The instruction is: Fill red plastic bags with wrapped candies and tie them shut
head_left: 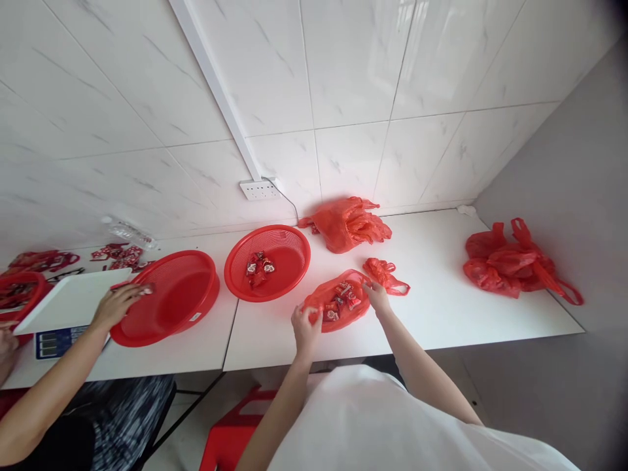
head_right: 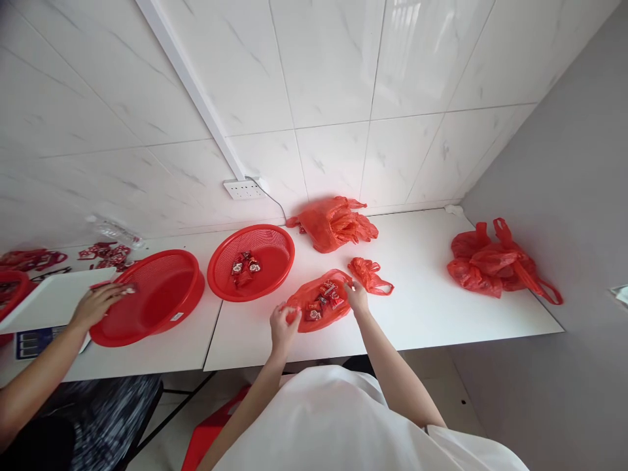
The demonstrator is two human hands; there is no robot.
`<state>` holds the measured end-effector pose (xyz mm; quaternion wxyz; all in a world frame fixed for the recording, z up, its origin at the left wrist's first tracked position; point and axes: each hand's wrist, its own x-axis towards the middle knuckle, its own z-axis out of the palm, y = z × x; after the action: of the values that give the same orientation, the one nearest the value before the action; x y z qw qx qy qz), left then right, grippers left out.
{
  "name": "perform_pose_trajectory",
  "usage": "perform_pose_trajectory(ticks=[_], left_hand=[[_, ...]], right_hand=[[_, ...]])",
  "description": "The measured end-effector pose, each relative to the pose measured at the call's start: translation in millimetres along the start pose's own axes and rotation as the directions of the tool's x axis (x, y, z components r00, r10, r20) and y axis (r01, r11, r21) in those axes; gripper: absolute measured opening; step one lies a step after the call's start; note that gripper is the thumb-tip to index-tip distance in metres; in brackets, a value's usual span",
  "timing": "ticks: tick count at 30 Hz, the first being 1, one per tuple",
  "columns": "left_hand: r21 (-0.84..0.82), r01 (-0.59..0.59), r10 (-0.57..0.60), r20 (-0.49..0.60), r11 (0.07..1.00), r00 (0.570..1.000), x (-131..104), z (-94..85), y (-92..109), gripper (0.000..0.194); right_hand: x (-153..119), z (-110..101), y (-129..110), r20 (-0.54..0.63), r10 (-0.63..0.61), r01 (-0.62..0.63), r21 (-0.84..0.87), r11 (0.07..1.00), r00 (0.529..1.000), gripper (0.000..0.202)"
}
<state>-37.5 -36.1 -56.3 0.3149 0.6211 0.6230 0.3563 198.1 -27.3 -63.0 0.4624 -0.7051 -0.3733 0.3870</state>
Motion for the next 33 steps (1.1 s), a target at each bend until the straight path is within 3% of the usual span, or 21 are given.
perform_pose_trajectory(ticks=[3,7,11,14,16,18,20,22,24,27,30,31,33], left_hand=[[-0.197,0.051,-0.069,-0.083,0.979,0.994,23.3,-17.3,13.1,0.014],[-0.546,0.075,-0.125,-0.055,0.834,0.991,40.6,-50.8,53.9,0.011],[-0.677,-0.051,0.136,0.074,0.735,0.988,42.5,-81.8,101.8,0.024],[-0.669,-0.03,0.273,0.261,0.743,0.926,39.2,-85.4,127.7,0.051],[-0.585,-0.003,0.303,0.416,0.811,0.857,36.7,-76.9,137.7,0.058],[-0.511,-0.023,0.312,0.489,0.86,0.814,35.5,-65.0,141.6,0.044],[-0.496,-0.051,0.32,0.474,0.867,0.82,36.0,-55.5,140.1,0.027],[-0.497,-0.02,0.284,0.463,0.868,0.84,37.3,-51.7,135.8,0.025],[-0.465,0.058,0.222,0.526,0.883,0.821,37.7,-52.9,131.6,0.037],[-0.413,0.153,0.173,0.65,0.898,0.74,34.1,-57.1,128.7,0.047],[-0.408,0.201,0.18,0.722,0.89,0.669,28.5,-57.9,126.7,0.051],[-0.41,0.208,0.181,0.728,0.888,0.661,27.3,-57.7,125.3,0.052],[-0.42,0.212,0.171,0.707,0.882,0.687,26.6,-57.5,120.8,0.053]], right_hand=[[-1.1,-5.5,-29.7,-0.121,-0.006,0.01,0.032,0.999,0.993,0.031],[-8.8,-22.1,-85.3,-0.179,-0.233,0.255,0.107,0.961,0.956,0.033],[-32.3,-32.5,-134.6,-0.082,-0.415,0.422,0.161,0.892,0.906,0.03],[-53.2,-30.3,-157.3,0.091,-0.57,0.564,0.088,0.821,0.817,0.023],[-64.2,-25.4,-165.3,0.256,-0.646,0.652,0.073,0.754,0.719,0.02],[-71.4,-20.1,-168.3,0.375,-0.695,0.721,0.095,0.687,0.613,0.016],[-74.3,-16.3,-167.0,0.416,-0.707,0.737,0.118,0.666,0.572,0.014],[-73.5,-15.0,-162.3,0.374,-0.688,0.709,0.104,0.697,0.622,0.02],[-70.2,-15.4,-156.0,0.307,-0.653,0.668,0.069,0.741,0.693,0.029],[-64.9,-15.6,-147.0,0.372,-0.575,0.591,0.083,0.802,0.728,0.033],[-61.1,-12.9,-138.6,0.444,-0.492,0.479,0.149,0.865,0.749,0.022],[-59.9,-11.8,-135.2,0.424,-0.473,0.445,0.171,0.879,0.772,0.02],[-57.4,-10.9,-126.7,0.35,-0.446,0.391,0.219,0.894,0.824,0.02]])
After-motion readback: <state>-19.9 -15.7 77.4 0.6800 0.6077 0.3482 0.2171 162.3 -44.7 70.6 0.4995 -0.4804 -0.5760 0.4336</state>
